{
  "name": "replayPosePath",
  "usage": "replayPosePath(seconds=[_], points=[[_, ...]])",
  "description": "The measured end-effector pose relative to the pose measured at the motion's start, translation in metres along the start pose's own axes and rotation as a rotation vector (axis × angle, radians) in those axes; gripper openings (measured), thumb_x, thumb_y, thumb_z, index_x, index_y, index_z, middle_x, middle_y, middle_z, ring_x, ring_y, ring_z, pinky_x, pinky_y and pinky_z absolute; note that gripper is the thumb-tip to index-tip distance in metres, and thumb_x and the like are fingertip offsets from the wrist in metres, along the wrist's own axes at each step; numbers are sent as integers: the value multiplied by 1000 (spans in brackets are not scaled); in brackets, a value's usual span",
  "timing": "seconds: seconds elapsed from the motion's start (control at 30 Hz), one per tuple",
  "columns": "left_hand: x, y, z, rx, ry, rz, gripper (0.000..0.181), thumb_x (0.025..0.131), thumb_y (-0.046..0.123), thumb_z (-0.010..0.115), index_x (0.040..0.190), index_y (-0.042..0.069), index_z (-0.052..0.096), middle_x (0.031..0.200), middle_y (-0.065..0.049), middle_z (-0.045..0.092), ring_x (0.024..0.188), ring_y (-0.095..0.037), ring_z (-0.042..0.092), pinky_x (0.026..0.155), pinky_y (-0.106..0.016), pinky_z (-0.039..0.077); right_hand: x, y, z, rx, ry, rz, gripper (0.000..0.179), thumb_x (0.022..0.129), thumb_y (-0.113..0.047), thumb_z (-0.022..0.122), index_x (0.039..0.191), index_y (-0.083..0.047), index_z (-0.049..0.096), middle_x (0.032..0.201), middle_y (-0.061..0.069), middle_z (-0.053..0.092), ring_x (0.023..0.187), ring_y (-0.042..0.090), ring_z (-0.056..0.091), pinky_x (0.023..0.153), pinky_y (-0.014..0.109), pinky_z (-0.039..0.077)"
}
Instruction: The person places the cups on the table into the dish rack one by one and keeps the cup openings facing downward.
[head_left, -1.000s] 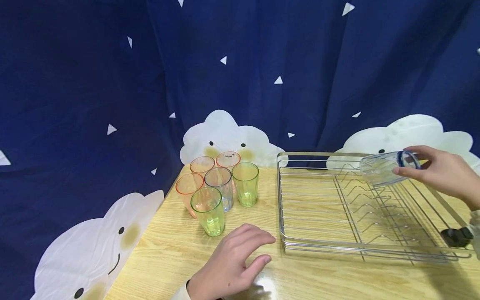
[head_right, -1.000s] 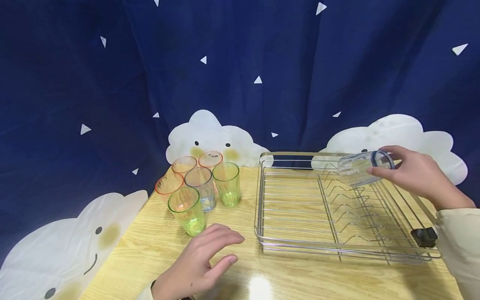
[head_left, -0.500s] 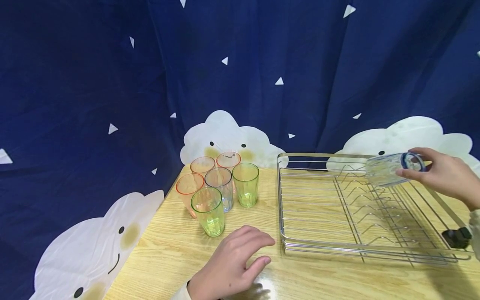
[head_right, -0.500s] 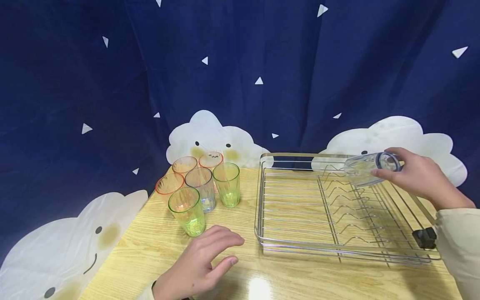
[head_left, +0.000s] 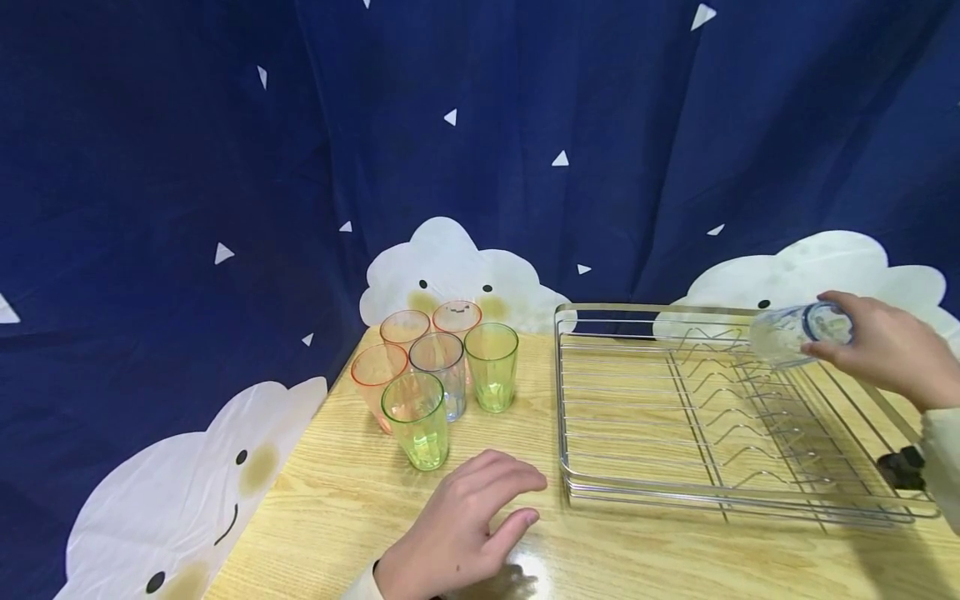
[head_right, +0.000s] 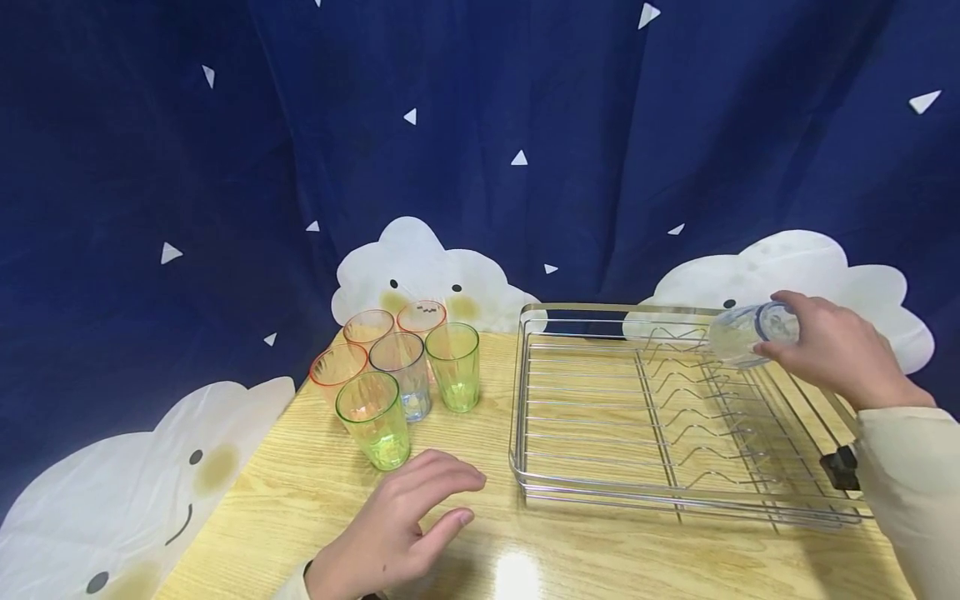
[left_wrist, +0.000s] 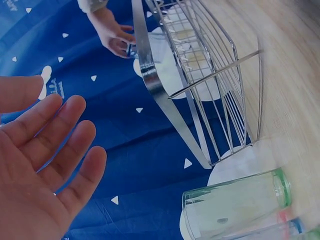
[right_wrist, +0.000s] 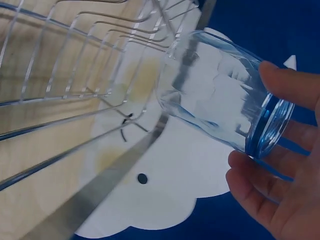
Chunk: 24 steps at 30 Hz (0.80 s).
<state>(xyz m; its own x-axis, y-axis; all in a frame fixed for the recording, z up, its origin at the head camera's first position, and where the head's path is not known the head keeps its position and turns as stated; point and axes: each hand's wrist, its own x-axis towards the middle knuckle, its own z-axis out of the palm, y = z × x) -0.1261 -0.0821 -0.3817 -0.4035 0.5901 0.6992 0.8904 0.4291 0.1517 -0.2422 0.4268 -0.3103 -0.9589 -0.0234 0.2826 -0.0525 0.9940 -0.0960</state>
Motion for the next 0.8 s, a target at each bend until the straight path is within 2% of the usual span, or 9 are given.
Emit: replayPosePath(seconds=[0.43, 0.57, 0.8], points=[[-2, -1, 3, 7, -16, -14, 18, 94, 21, 64, 111, 18, 68, 107, 8, 72, 102, -6, 65, 95, -18, 50, 11, 30, 18, 13, -70, 47, 72, 78, -22, 77, 131, 12, 42, 126, 47, 46, 104, 65, 50, 84, 75, 42], [-2, -2, 3, -3, -12, -15, 17, 95, 22, 63, 110, 18, 68, 108, 8, 72, 102, -6, 65, 95, -19, 50, 12, 32, 19, 27, -97, 56, 75, 80, -27, 77, 132, 12, 41, 129, 46, 45, 106, 65, 49, 85, 75, 41], [-2, -3, 3, 27, -36, -14, 17, 96, 23, 61, 111, 18, 68, 108, 9, 72, 103, -6, 65, 94, -19, 50, 13, 34, 32, 59, -178, 127, 82, 81, -34, 75, 136, 12, 35, 131, 48, 39, 109, 67, 45, 89, 76, 40]])
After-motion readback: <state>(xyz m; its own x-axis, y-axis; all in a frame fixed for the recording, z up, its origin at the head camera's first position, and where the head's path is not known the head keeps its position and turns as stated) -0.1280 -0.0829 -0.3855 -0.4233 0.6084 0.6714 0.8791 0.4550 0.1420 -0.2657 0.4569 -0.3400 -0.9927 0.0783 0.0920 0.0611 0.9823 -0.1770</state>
